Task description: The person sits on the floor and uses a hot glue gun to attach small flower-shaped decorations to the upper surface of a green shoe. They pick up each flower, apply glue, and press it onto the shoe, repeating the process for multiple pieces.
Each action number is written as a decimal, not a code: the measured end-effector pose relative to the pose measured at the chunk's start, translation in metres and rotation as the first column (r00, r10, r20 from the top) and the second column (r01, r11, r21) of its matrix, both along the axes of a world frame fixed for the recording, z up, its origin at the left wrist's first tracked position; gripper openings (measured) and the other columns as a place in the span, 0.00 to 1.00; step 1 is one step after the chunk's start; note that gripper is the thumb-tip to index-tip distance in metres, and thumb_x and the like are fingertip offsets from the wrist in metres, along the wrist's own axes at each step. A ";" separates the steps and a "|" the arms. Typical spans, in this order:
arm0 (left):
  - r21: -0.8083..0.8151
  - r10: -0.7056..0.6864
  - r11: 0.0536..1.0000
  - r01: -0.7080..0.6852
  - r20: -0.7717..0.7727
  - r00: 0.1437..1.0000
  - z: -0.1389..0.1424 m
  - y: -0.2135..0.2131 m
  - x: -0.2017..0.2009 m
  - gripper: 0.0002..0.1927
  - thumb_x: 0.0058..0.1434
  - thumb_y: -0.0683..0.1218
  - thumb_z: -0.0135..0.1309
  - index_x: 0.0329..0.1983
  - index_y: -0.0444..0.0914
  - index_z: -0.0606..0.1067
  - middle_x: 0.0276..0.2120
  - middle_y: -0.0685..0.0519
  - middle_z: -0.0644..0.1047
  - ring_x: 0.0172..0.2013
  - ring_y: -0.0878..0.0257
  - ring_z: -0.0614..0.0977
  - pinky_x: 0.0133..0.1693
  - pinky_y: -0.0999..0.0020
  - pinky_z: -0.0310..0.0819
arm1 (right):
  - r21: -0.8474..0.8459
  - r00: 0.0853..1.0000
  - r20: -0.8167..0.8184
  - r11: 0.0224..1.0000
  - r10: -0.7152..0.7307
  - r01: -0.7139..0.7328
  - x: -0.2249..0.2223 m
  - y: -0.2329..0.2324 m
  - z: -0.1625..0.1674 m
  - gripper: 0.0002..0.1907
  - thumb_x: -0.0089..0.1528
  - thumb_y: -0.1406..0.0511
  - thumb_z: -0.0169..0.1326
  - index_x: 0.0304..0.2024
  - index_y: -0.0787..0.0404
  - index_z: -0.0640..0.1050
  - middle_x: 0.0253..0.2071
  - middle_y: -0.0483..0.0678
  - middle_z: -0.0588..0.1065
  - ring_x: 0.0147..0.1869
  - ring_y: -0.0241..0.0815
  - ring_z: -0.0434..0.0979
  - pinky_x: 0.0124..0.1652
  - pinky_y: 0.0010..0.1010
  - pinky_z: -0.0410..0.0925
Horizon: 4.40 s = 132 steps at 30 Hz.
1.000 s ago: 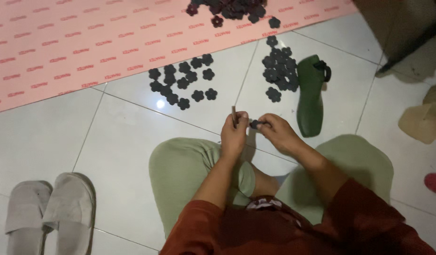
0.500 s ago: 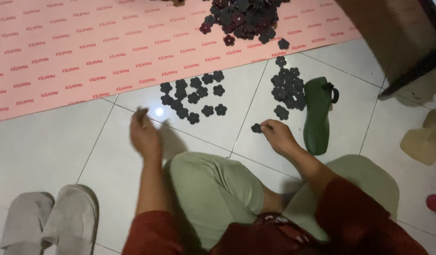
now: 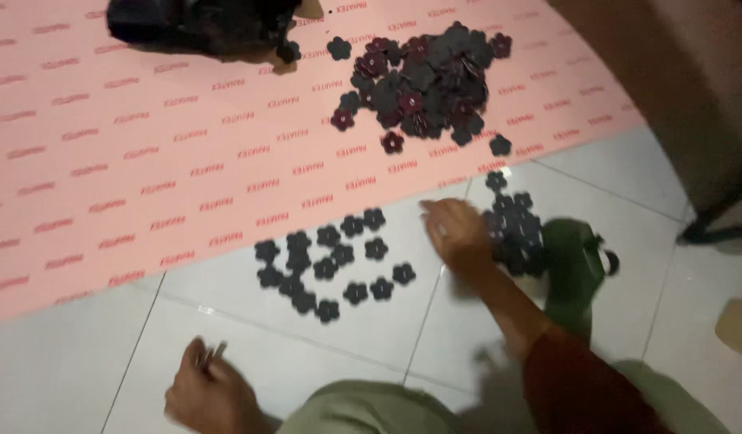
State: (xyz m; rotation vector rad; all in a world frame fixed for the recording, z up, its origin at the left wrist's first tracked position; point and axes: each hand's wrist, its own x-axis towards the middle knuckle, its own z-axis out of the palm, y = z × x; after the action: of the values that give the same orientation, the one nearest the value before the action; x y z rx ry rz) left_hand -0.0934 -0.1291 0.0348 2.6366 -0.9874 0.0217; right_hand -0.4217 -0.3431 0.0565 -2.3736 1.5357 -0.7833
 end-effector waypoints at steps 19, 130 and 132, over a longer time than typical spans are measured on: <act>0.379 -0.072 0.916 0.133 -0.171 0.983 0.007 -0.246 0.050 0.19 0.63 0.45 0.54 0.58 0.41 0.76 0.51 0.47 0.80 0.50 0.50 0.81 0.49 0.53 0.75 | 0.237 0.952 -0.286 0.954 -0.113 0.185 0.010 -0.164 -0.030 0.29 0.61 0.58 0.50 0.63 0.63 0.70 0.62 0.65 0.69 0.66 0.72 0.65 0.62 0.61 0.61; 0.024 -0.466 0.885 0.466 -0.015 0.885 0.165 0.224 -0.150 0.13 0.72 0.56 0.52 0.50 0.47 0.80 0.45 0.50 0.82 0.42 0.44 0.82 0.43 0.49 0.76 | 0.193 0.494 0.727 0.548 0.477 -0.814 -0.085 0.383 0.271 0.28 0.57 0.60 0.60 0.59 0.59 0.74 0.56 0.56 0.74 0.55 0.59 0.76 0.48 0.46 0.70; 0.012 -0.463 0.882 0.472 -0.172 0.870 0.176 0.218 -0.149 0.15 0.68 0.55 0.53 0.48 0.43 0.80 0.44 0.47 0.81 0.40 0.44 0.83 0.40 0.49 0.76 | -0.030 0.189 0.846 0.399 0.498 -0.917 -0.070 0.390 0.308 0.28 0.57 0.60 0.60 0.60 0.59 0.74 0.56 0.56 0.74 0.56 0.58 0.76 0.49 0.45 0.70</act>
State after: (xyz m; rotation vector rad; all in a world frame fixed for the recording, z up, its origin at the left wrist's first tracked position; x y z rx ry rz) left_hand -0.2427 0.0888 0.2103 2.3238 -1.5537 -0.3350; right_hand -0.4915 0.0469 0.3641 -1.6145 0.0294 -0.7846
